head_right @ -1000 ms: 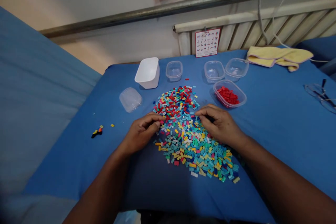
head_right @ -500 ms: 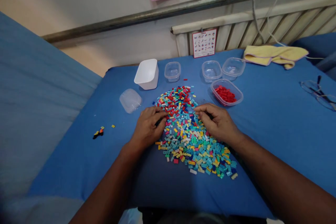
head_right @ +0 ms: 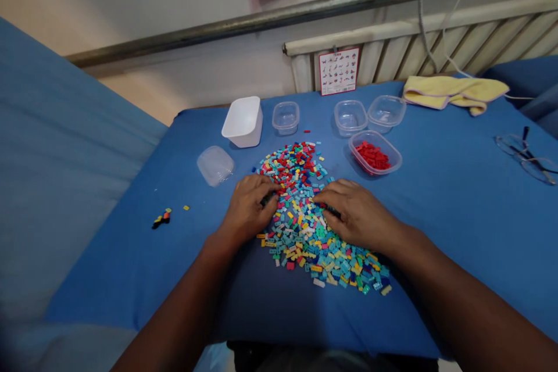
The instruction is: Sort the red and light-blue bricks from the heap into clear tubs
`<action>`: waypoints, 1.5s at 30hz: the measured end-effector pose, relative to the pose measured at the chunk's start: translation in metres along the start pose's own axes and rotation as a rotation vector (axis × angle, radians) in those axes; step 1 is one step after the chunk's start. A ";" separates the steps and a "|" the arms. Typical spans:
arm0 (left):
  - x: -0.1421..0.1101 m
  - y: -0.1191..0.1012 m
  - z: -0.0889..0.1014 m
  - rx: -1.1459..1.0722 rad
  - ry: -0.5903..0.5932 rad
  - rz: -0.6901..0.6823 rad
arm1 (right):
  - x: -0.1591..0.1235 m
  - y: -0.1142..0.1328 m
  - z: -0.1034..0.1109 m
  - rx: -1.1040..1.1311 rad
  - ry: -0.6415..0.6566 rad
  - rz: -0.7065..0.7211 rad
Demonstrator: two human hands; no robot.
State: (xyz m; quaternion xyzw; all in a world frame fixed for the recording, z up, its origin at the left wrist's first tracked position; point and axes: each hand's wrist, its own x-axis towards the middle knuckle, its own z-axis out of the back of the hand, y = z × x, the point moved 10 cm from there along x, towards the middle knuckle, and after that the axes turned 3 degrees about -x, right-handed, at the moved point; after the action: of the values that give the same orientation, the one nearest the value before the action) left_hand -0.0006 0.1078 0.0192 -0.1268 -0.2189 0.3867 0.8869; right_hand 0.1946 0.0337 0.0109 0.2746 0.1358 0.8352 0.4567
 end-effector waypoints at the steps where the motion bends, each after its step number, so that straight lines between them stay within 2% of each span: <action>1: 0.000 -0.001 -0.001 0.002 0.008 0.001 | 0.000 0.000 -0.001 -0.010 -0.002 -0.003; 17: -0.001 -0.003 0.002 -0.036 0.002 -0.030 | 0.002 0.004 -0.003 -0.015 -0.031 0.005; 24: -0.001 0.000 0.018 -0.017 -0.104 -0.040 | 0.002 0.001 0.016 -0.004 -0.168 -0.018; 28: -0.001 -0.003 0.014 -0.004 -0.076 -0.098 | -0.002 -0.009 0.026 0.022 -0.214 -0.075; 31: -0.001 -0.008 0.006 0.000 -0.020 -0.135 | -0.002 -0.011 0.023 0.034 -0.161 -0.077; 36: 0.000 -0.011 0.004 -0.014 0.024 -0.122 | -0.001 0.001 0.006 -0.045 -0.022 0.013; 45: -0.001 -0.021 0.002 -0.044 0.064 -0.188 | -0.001 -0.003 0.008 -0.176 -0.024 -0.060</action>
State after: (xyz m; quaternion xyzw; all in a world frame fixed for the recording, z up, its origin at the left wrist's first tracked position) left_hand 0.0117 0.0931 0.0290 -0.1374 -0.2097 0.2925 0.9228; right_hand 0.2011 0.0343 0.0157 0.2393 0.0643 0.8265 0.5056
